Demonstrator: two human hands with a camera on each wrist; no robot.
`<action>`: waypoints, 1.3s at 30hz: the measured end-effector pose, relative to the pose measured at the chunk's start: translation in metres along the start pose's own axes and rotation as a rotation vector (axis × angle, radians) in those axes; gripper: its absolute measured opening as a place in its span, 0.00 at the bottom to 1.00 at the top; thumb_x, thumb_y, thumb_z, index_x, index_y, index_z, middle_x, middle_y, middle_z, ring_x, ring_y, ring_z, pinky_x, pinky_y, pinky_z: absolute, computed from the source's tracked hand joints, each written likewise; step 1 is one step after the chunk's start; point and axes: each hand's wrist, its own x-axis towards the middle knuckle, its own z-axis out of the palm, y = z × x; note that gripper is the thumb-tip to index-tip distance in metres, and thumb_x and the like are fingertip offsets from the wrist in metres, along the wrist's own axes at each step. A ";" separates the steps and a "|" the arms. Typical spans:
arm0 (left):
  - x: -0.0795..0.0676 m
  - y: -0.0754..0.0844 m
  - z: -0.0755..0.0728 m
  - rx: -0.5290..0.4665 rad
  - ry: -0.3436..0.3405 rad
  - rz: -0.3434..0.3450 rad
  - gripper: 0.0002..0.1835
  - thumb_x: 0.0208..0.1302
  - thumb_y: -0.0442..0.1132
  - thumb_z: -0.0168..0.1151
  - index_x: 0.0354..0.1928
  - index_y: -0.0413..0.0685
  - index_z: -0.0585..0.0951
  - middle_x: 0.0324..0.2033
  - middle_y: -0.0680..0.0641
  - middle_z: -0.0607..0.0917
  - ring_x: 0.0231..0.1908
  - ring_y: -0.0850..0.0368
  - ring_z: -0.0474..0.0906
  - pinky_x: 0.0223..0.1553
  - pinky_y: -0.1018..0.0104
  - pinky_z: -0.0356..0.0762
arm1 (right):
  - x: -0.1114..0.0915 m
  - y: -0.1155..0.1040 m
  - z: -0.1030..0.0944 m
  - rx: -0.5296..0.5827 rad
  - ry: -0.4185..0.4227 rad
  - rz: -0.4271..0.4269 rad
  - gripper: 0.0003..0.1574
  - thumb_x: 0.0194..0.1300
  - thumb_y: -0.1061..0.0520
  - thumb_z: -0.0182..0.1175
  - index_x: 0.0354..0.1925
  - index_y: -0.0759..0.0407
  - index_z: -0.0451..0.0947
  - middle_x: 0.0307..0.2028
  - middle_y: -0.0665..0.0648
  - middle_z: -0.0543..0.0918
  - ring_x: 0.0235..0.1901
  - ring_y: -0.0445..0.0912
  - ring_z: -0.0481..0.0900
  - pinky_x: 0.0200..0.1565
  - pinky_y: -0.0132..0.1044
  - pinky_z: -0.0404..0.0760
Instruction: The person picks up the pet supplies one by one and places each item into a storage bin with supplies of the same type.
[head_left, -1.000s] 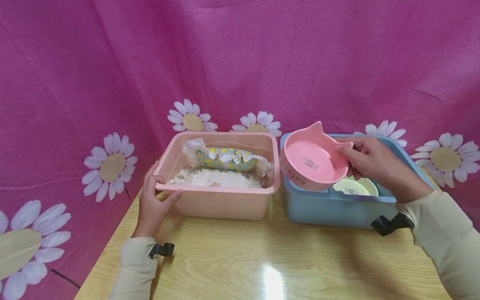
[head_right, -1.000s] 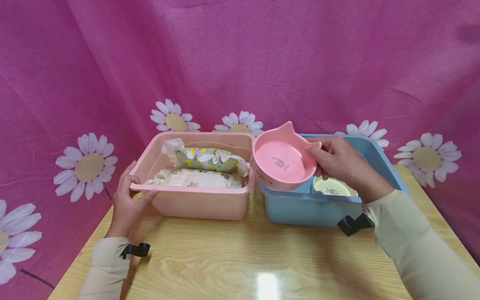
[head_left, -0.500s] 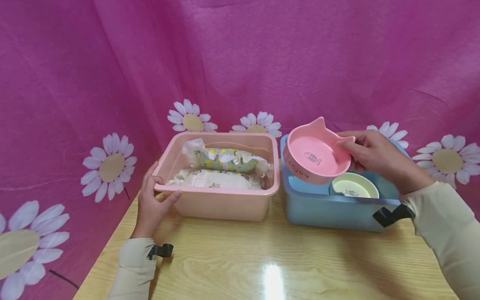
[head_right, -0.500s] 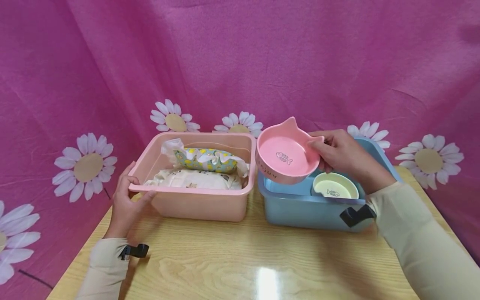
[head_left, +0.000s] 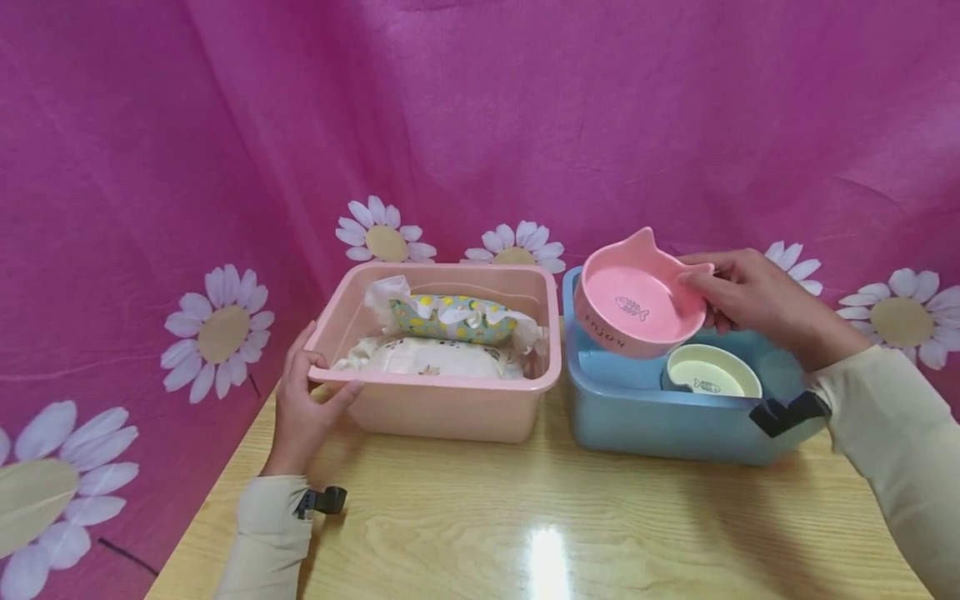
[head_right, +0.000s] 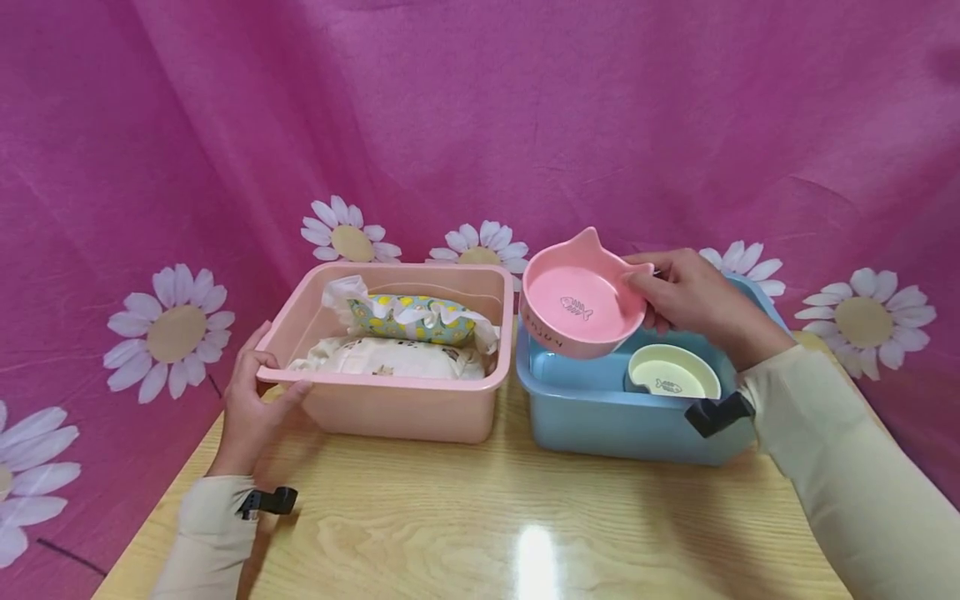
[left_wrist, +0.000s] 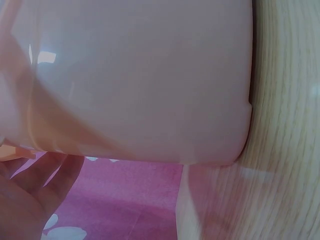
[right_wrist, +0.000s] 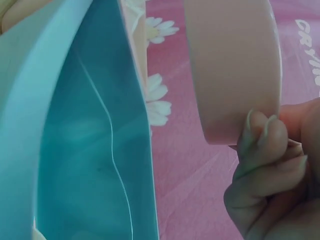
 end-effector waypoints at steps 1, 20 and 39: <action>0.000 0.000 0.000 -0.001 0.000 0.004 0.25 0.43 0.45 0.72 0.36 0.49 0.65 0.65 0.61 0.57 0.62 0.61 0.57 0.53 0.52 0.68 | 0.001 0.001 -0.001 0.002 -0.008 0.011 0.30 0.61 0.40 0.52 0.59 0.50 0.68 0.20 0.62 0.76 0.17 0.52 0.73 0.18 0.40 0.76; 0.005 0.002 0.000 -0.001 -0.012 0.007 0.26 0.43 0.46 0.72 0.37 0.49 0.65 0.65 0.63 0.56 0.61 0.60 0.58 0.53 0.56 0.68 | 0.022 0.015 -0.011 -0.018 -0.076 0.038 0.31 0.60 0.37 0.52 0.59 0.45 0.68 0.23 0.62 0.77 0.21 0.53 0.73 0.20 0.40 0.75; 0.000 0.001 -0.002 0.018 -0.015 0.000 0.26 0.43 0.46 0.72 0.37 0.50 0.65 0.65 0.62 0.56 0.61 0.62 0.57 0.53 0.57 0.68 | 0.045 0.031 -0.016 -0.002 -0.194 -0.045 0.27 0.63 0.47 0.53 0.59 0.52 0.68 0.20 0.64 0.76 0.17 0.54 0.73 0.18 0.43 0.76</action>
